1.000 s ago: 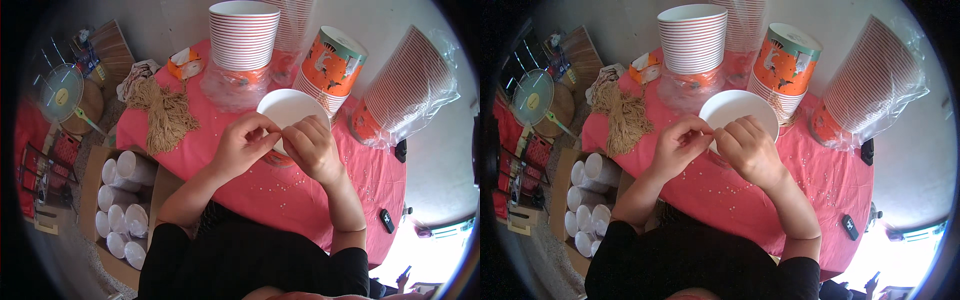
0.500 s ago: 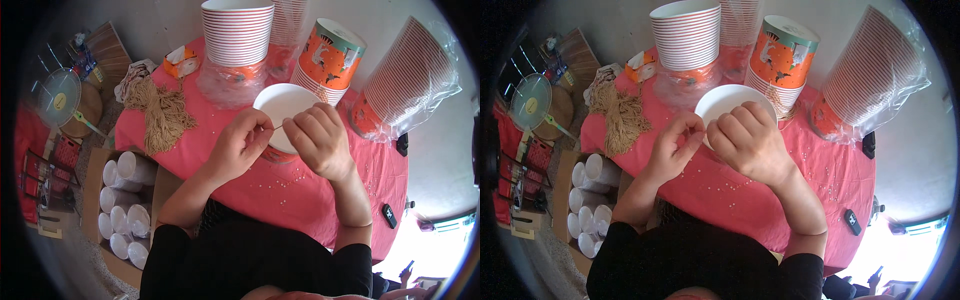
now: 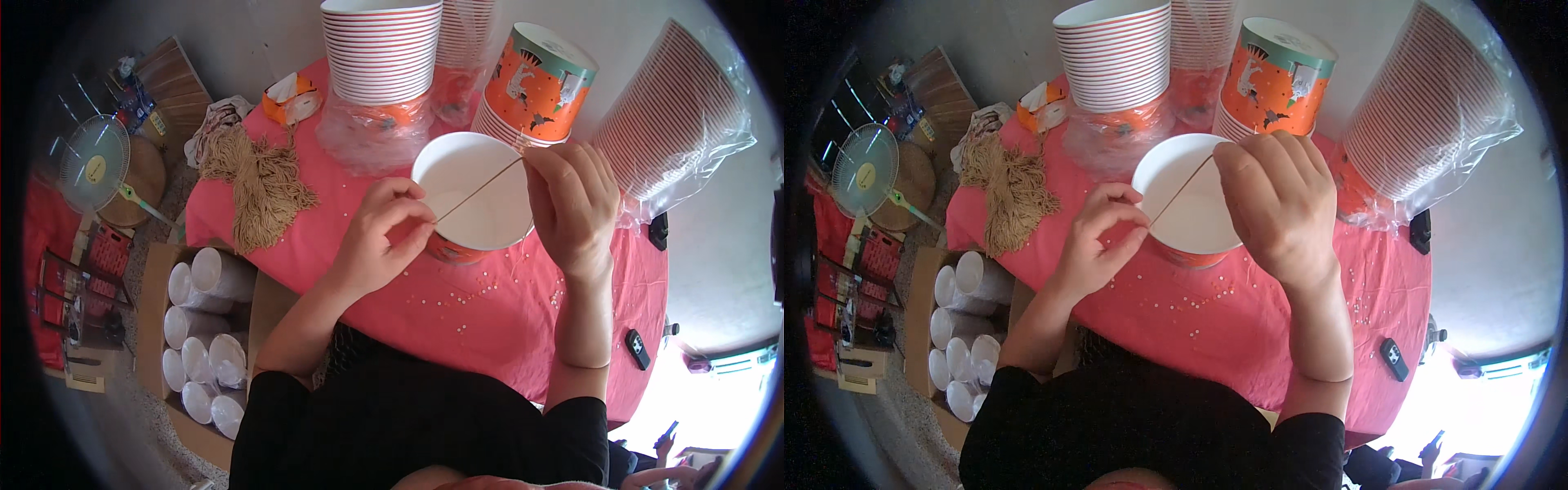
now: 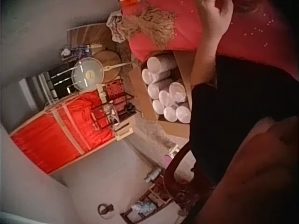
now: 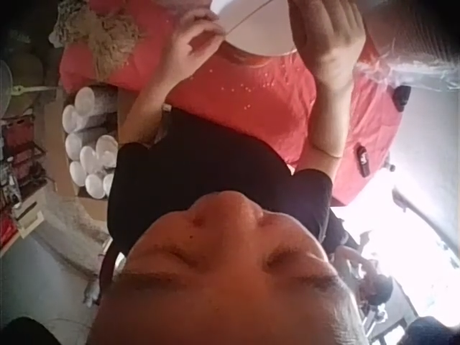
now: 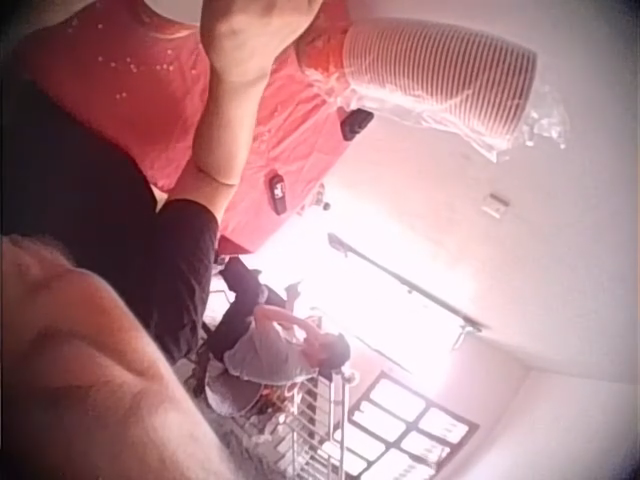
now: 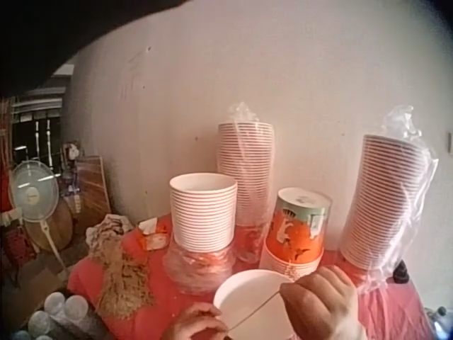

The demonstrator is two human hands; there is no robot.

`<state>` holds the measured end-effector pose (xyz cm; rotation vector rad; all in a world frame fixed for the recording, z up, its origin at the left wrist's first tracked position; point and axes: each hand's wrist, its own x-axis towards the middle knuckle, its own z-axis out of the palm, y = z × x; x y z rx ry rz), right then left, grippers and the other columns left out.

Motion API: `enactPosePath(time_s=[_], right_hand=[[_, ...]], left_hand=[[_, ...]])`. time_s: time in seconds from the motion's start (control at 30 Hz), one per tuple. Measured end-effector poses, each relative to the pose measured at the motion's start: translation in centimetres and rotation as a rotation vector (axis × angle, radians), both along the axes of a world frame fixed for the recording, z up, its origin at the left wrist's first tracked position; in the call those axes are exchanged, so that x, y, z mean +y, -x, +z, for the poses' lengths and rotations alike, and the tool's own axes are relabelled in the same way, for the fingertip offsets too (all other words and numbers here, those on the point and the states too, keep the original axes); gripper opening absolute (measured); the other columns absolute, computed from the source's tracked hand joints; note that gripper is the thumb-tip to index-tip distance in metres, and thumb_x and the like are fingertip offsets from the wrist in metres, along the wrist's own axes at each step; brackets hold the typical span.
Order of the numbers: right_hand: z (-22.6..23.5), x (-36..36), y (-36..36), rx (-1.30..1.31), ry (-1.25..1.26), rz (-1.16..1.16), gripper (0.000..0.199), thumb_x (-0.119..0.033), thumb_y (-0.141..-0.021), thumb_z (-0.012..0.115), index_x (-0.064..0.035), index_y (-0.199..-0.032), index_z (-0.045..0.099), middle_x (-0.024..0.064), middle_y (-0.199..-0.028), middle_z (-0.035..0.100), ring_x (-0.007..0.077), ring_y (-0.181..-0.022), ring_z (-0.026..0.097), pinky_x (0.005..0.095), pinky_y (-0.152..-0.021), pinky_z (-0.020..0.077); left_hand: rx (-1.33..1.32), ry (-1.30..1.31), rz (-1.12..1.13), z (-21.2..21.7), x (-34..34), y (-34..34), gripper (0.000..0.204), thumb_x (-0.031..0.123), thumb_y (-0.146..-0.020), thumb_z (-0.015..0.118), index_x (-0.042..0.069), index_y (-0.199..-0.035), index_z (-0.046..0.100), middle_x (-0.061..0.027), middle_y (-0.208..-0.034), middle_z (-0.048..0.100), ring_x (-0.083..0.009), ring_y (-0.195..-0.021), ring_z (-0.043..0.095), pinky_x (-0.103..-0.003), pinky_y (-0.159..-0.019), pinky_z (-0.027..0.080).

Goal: Attaching elastic strings to the rim of paper buckets as part of a manufacturing or packaging process.

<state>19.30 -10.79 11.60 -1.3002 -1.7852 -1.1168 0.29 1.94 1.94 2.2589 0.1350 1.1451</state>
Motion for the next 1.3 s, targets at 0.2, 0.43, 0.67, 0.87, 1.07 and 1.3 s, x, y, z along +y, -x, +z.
enactPosePath(time_s=[0.2,0.43,0.67,0.87,1.07,1.3], right_hand=[[-0.7,-0.2,-0.2,0.129,0.057,0.009,0.020,0.002,-0.072,0.071,-0.0026,-0.089,0.060,0.0068,-0.074,0.058,0.0247,-0.062,0.057,0.0357,-0.055,0.0448],[-1.2,-0.9,1.2,0.489,0.073,0.171,0.018,0.009,-0.079,0.065,0.0007,-0.095,0.062,0.0074,-0.079,0.064,0.0164,-0.063,0.061,0.0274,-0.056,0.0458],[-1.2,-2.5,0.9,1.227,0.507,0.672,0.017,0.007,-0.084,0.065,0.0003,-0.100,0.062,0.0019,-0.086,0.064,0.0071,-0.078,0.062,0.0211,-0.068,0.0482],[-1.3,-3.2,-0.3,1.329,0.591,0.947,0.016,0.008,-0.084,0.066,0.0040,-0.100,0.061,0.0058,-0.090,0.065,0.0093,-0.081,0.063,0.0217,-0.073,0.0510],[-1.0,-3.8,-1.6,1.445,0.645,1.181,0.016,0.009,-0.082,0.066,0.0050,-0.096,0.060,0.0105,-0.089,0.065,0.0133,-0.069,0.066,0.0229,-0.059,0.0533],[-1.1,-3.1,0.4,1.475,0.552,1.200,0.014,0.011,-0.082,0.064,0.0072,-0.095,0.058,0.0139,-0.084,0.065,0.0226,-0.068,0.069,0.0313,-0.060,0.0593]], left_hand=[[-0.119,0.060,0.051,-0.5,-1.0,0.9,0.018,-0.004,-0.079,0.066,0.003,-0.095,0.064,-0.0102,-0.089,0.063,-0.0263,-0.083,0.062,-0.036,-0.072,0.050],[0.093,0.047,-0.065,-1.2,-3.5,-0.3,0.032,0.001,-0.082,0.068,0.003,-0.114,0.063,-0.0092,-0.088,0.063,-0.0158,-0.068,0.061,-0.028,-0.057,0.048],[0.023,0.364,0.100,-1.4,1.9,-0.6,0.014,0.008,-0.086,0.068,0.002,-0.097,0.061,-0.0029,-0.082,0.060,-0.0088,-0.069,0.056,-0.023,-0.060,0.044],[-0.009,0.509,0.172,-0.5,5.8,-1.6,0.019,0.004,-0.086,0.065,0.000,-0.104,0.058,-0.0009,-0.083,0.063,-0.0056,-0.071,0.056,-0.022,-0.063,0.046],[0.070,0.299,0.317,1.3,7.4,-2.3,0.014,0.008,-0.089,0.064,0.000,-0.100,0.062,-0.0026,-0.086,0.065,-0.0068,-0.072,0.058,-0.023,-0.063,0.046],[0.098,0.608,-0.424,3.7,-2.6,-0.5,0.030,0.009,-0.096,0.055,-0.004,-0.123,0.056,-0.0041,-0.087,0.062,-0.0082,-0.077,0.058,-0.022,-0.072,0.047]])
